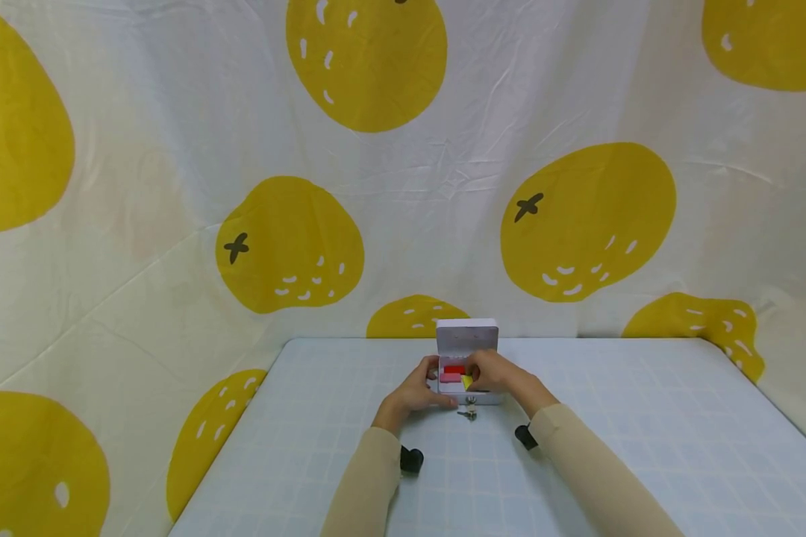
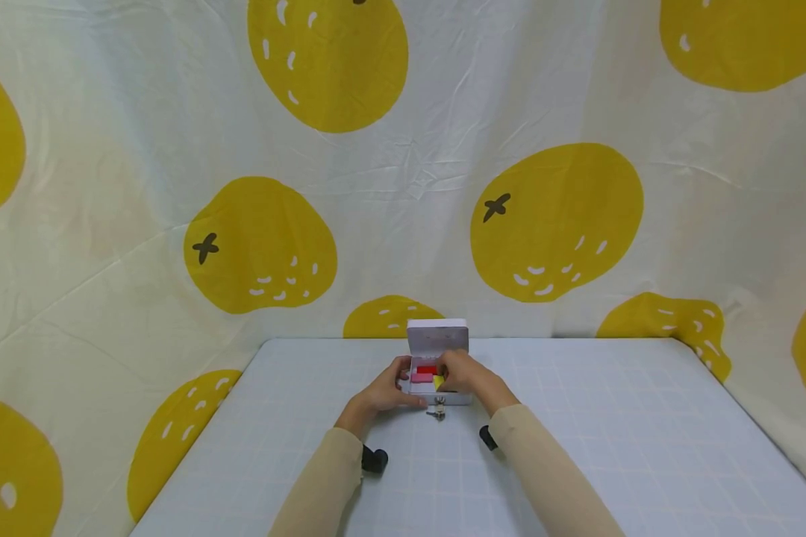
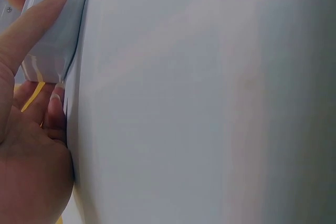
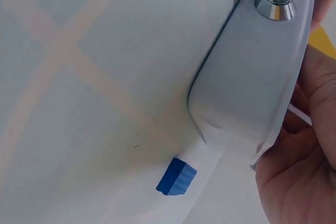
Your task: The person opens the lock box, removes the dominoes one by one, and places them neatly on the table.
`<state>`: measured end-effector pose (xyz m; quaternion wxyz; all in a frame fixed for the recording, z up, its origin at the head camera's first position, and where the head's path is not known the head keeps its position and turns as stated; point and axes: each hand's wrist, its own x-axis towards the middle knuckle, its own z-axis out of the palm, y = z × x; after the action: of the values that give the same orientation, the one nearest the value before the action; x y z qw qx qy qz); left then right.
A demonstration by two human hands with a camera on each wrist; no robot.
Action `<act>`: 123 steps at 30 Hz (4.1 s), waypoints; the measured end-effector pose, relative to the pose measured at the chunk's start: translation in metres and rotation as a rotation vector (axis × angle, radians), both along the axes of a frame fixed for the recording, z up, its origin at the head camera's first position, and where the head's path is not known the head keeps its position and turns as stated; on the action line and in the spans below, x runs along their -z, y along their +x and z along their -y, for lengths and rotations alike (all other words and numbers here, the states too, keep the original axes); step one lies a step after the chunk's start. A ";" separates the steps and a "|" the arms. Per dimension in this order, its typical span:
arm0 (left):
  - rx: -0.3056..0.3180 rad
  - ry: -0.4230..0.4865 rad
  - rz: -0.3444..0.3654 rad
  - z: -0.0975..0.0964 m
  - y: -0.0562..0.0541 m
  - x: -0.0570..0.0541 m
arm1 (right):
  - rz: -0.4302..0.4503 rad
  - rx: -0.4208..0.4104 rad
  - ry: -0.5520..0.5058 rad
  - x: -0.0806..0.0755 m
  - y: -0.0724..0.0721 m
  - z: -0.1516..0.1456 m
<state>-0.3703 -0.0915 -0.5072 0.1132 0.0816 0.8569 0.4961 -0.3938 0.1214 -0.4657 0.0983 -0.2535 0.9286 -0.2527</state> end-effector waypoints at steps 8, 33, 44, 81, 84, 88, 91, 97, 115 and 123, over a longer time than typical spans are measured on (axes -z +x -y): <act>-0.002 -0.005 0.002 0.000 0.003 -0.001 | 0.014 0.032 0.017 -0.001 0.004 0.002; 0.002 -0.003 0.015 -0.001 0.002 0.000 | -0.040 0.009 -0.067 0.004 0.005 -0.002; 0.023 -0.002 0.001 0.001 0.001 -0.001 | -0.072 -0.025 -0.083 0.005 0.007 -0.003; 0.011 -0.002 0.002 0.003 -0.001 0.002 | -0.135 0.051 -0.214 -0.007 0.023 -0.031; 0.009 0.002 0.008 0.003 0.000 0.000 | -0.144 0.051 -0.214 -0.009 0.025 -0.036; 0.019 0.011 0.002 0.004 0.001 -0.002 | -0.149 0.058 -0.214 -0.011 0.028 -0.040; 0.025 0.021 0.000 0.004 0.000 -0.001 | -0.157 0.059 -0.209 -0.012 0.029 -0.043; 0.010 0.014 0.005 0.002 0.000 0.000 | -0.157 0.064 -0.201 -0.009 0.028 -0.051; 0.001 0.019 0.018 0.001 -0.002 0.005 | -0.210 0.067 -0.155 -0.004 0.033 -0.085; -0.005 0.011 0.019 0.001 -0.003 0.005 | -0.167 0.085 -0.143 -0.002 0.036 -0.096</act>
<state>-0.3730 -0.0920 -0.5122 0.1199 0.0755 0.8533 0.5018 -0.3575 0.2172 -0.4640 -0.0086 -0.2407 0.9230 -0.3002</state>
